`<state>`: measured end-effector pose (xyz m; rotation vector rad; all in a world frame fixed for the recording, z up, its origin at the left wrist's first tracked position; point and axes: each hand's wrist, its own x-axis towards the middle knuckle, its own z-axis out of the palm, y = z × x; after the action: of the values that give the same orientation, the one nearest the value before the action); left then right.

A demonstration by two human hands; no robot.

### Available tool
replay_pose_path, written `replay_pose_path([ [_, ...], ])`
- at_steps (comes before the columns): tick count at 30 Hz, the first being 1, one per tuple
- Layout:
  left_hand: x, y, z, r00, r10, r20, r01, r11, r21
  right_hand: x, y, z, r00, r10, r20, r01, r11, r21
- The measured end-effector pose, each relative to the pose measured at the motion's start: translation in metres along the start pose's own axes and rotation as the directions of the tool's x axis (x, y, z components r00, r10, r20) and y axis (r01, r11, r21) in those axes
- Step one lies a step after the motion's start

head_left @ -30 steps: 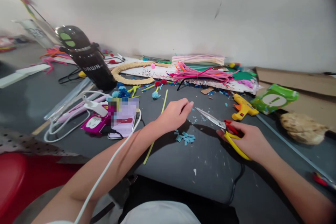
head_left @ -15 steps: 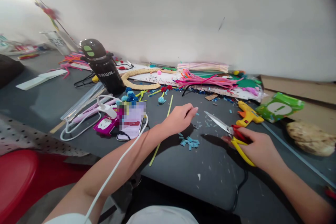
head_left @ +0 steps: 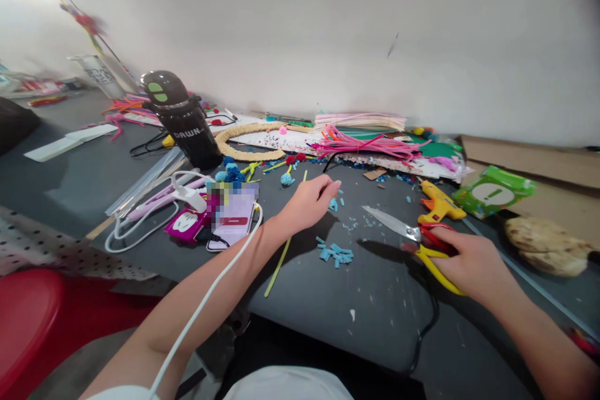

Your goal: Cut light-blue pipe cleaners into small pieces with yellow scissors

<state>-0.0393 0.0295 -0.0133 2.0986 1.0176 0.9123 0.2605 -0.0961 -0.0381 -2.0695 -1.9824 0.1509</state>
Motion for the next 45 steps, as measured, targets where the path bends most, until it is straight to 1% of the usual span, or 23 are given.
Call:
replay_pose_path([
  [2, 0.0, -0.001, -0.001, 1.0, -0.01, -0.003, 0.01, 1.0, 0.018, -0.001, -0.004, -0.001, 0.999, 0.033, -0.035, -0.033, 0.999, -0.006],
  [4, 0.001, -0.002, -0.002, 1.0, -0.016, -0.006, 0.016, 0.999, 0.027, 0.0, -0.008, -0.003, 0.995, 0.062, -0.084, -0.06, 0.998, 0.026],
  [7, 0.001, -0.002, -0.003, 1.0, -0.011, -0.003, 0.012, 0.999, 0.034, 0.0, -0.009, -0.007, 0.99, 0.044, -0.13, -0.036, 0.997, 0.066],
  [10, 0.001, -0.002, -0.004, 1.0, -0.016, -0.012, 0.016, 0.999, 0.038, -0.001, -0.003, -0.01, 0.98, 0.027, -0.198, -0.017, 0.999, 0.051],
  [13, 0.002, -0.002, -0.006, 0.999, -0.017, -0.028, 0.018, 0.999, 0.028, -0.003, 0.0, -0.01, 0.982, 0.022, -0.189, -0.021, 1.0, 0.007],
  [15, 0.003, -0.003, -0.007, 0.999, -0.012, -0.037, 0.013, 1.0, 0.026, -0.004, -0.002, -0.01, 0.982, 0.016, -0.19, -0.008, 0.999, 0.043],
  [19, 0.002, -0.004, -0.006, 1.0, -0.009, -0.028, 0.01, 0.999, 0.032, 0.0, -0.006, -0.009, 0.978, -0.011, -0.21, 0.017, 1.0, 0.023],
  [22, 0.002, -0.003, -0.006, 1.0, -0.005, -0.025, 0.006, 0.999, 0.038, 0.003, 0.002, -0.01, 0.956, -0.027, -0.291, 0.047, 0.997, 0.062],
  [23, 0.002, -0.003, -0.006, 1.0, -0.002, -0.026, 0.003, 0.999, 0.042, 0.003, 0.006, -0.01, 0.955, -0.055, -0.29, 0.075, 0.995, 0.06],
  [25, 0.002, -0.002, -0.007, 1.0, 0.003, -0.028, -0.002, 0.999, 0.049, 0.001, 0.013, -0.01, 0.948, -0.041, -0.315, 0.052, 0.998, 0.027],
  [26, 0.002, -0.002, -0.007, 1.0, 0.002, -0.026, -0.001, 0.999, 0.053, 0.001, 0.015, -0.009, 0.952, -0.041, -0.303, 0.047, 0.999, 0.013],
  [30, 0.002, -0.002, -0.007, 1.0, -0.007, -0.014, 0.008, 0.999, 0.043, 0.002, 0.008, -0.005, 0.953, -0.051, -0.299, 0.083, 0.992, 0.094],
  [33, 0.002, -0.003, -0.006, 1.0, -0.005, -0.016, 0.005, 0.999, 0.037, 0.006, 0.001, -0.004, 0.953, -0.051, -0.299, 0.078, 0.994, 0.079],
  [35, 0.002, -0.003, -0.006, 1.0, -0.001, -0.017, 0.002, 0.999, 0.04, 0.006, 0.003, -0.007, 0.946, -0.051, -0.321, 0.077, 0.995, 0.067],
  [36, 0.002, -0.003, -0.006, 1.0, 0.0, -0.015, 0.0, 0.999, 0.042, 0.006, 0.006, -0.008, 0.939, -0.073, -0.335, 0.098, 0.993, 0.058],
  [38, 0.002, -0.003, -0.006, 1.0, -0.001, -0.01, 0.001, 0.999, 0.047, 0.003, 0.012, -0.012, 0.917, -0.171, -0.361, 0.188, 0.982, 0.014],
  [39, 0.002, -0.003, -0.006, 1.0, -0.003, -0.007, 0.003, 0.999, 0.052, 0.002, 0.016, -0.012, 0.904, -0.198, -0.379, 0.211, 0.977, -0.007],
  [40, 0.002, -0.002, -0.006, 1.0, -0.005, -0.006, 0.005, 0.998, 0.056, 0.001, 0.018, -0.012, 0.904, -0.216, -0.368, 0.225, 0.974, -0.019],
  [41, 0.002, -0.002, -0.006, 1.0, -0.007, -0.005, 0.007, 0.998, 0.059, 0.001, 0.018, -0.012, 0.906, -0.221, -0.36, 0.231, 0.973, -0.017],
  [43, 0.002, -0.002, -0.006, 1.0, -0.006, -0.006, 0.006, 0.998, 0.062, 0.003, 0.016, -0.01, 0.89, -0.194, -0.413, 0.229, 0.973, 0.036],
  [44, 0.002, -0.002, -0.006, 1.0, -0.004, -0.008, 0.004, 0.998, 0.063, 0.005, 0.013, -0.01, 0.906, -0.17, -0.387, 0.199, 0.979, 0.037],
  [45, 0.002, -0.002, -0.007, 1.0, -0.002, -0.01, 0.002, 0.998, 0.062, 0.007, 0.01, -0.009, 0.903, -0.184, -0.389, 0.2, 0.98, 0.002],
])
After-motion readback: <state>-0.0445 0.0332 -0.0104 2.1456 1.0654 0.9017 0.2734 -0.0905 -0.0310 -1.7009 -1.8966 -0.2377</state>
